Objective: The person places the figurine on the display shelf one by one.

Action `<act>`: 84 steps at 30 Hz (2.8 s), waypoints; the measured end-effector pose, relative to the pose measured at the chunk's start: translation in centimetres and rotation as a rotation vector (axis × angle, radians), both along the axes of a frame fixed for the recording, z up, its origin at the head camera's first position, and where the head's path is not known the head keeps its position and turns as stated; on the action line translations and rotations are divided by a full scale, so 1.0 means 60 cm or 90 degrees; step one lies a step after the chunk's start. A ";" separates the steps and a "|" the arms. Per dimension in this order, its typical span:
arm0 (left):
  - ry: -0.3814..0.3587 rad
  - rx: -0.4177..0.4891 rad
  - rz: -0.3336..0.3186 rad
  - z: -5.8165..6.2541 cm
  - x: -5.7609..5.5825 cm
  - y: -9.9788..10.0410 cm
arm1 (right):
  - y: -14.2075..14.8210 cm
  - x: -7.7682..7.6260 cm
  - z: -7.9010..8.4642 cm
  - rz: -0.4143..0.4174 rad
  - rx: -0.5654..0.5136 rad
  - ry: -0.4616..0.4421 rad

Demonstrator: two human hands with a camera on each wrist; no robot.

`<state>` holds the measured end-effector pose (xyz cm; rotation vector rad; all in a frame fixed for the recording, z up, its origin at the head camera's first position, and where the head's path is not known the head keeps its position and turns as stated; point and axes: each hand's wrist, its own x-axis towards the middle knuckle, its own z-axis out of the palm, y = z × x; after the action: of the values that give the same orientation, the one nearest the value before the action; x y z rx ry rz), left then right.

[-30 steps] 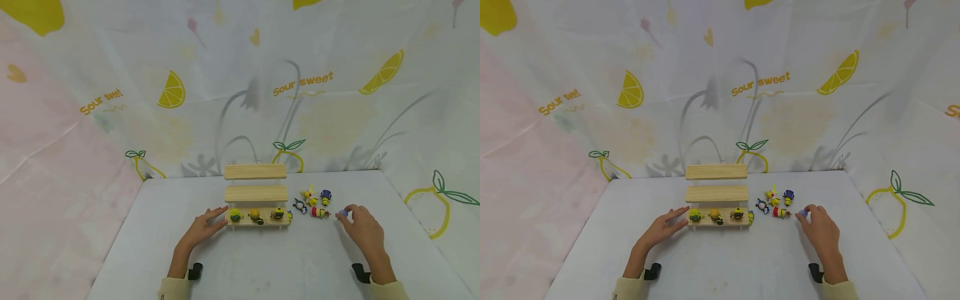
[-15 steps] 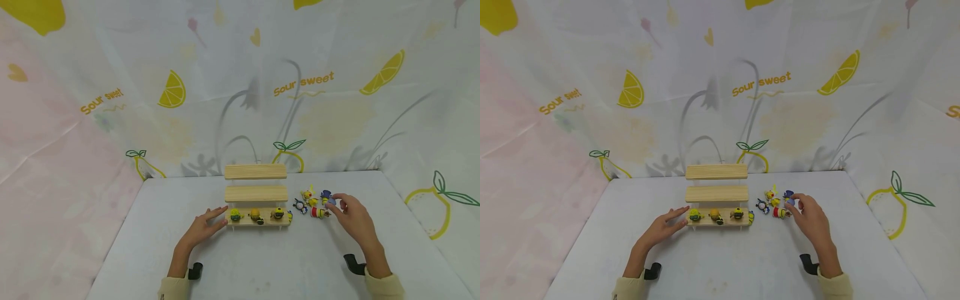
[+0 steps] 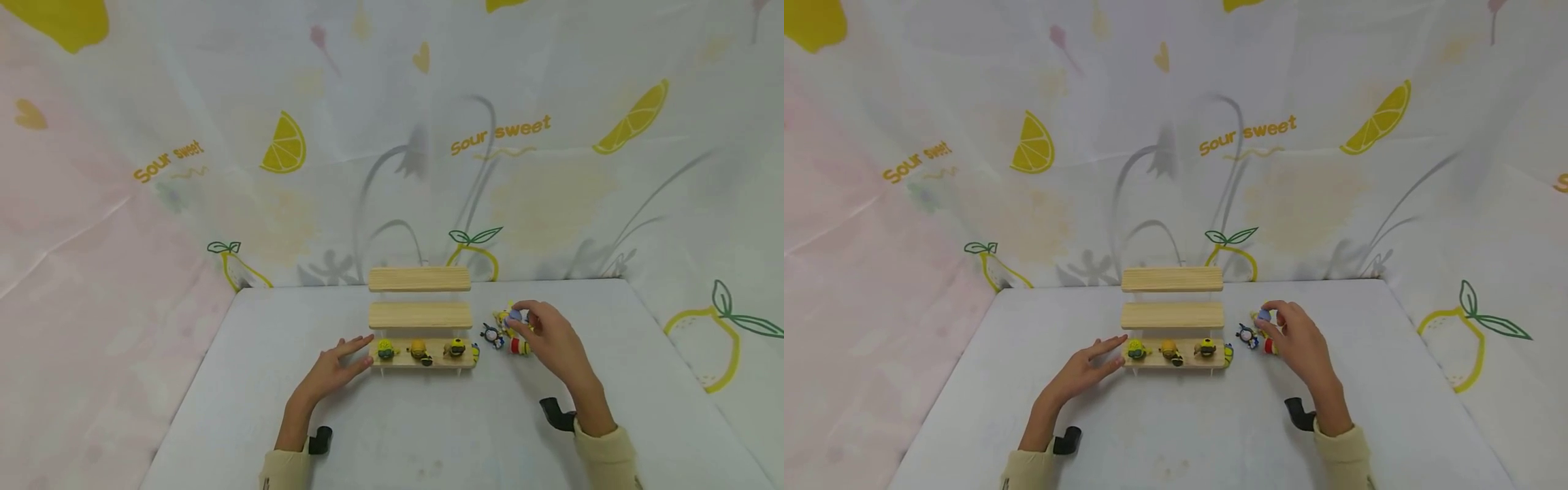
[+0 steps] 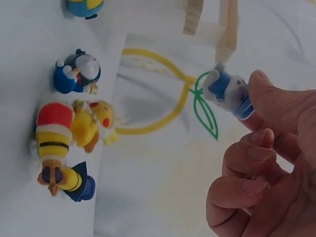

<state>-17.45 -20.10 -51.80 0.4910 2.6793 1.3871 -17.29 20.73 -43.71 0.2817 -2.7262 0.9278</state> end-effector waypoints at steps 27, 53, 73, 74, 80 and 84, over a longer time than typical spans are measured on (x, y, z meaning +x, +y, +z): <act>-0.064 -0.025 0.016 0.009 0.002 -0.001 | -0.168 -0.064 0.047 0.189 -0.039 0.003; -0.057 -0.030 0.017 0.011 0.000 0.000 | -0.299 -0.088 0.058 0.265 0.027 0.022; -0.071 -0.024 0.025 0.010 0.000 0.000 | -0.338 -0.108 0.042 0.248 0.078 -0.091; -0.071 -0.023 0.022 0.009 0.000 0.000 | -0.340 -0.108 0.041 0.245 0.081 -0.097; -0.068 -0.030 0.016 0.009 0.000 0.000 | -0.345 -0.109 0.040 0.236 0.094 -0.116; -0.071 -0.031 0.020 0.010 0.000 0.001 | -0.346 -0.108 0.041 0.234 0.098 -0.116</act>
<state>-17.44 -20.06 -51.21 0.3576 2.6345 1.3125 -23.76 -0.03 -41.24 0.7849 -2.9794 0.8648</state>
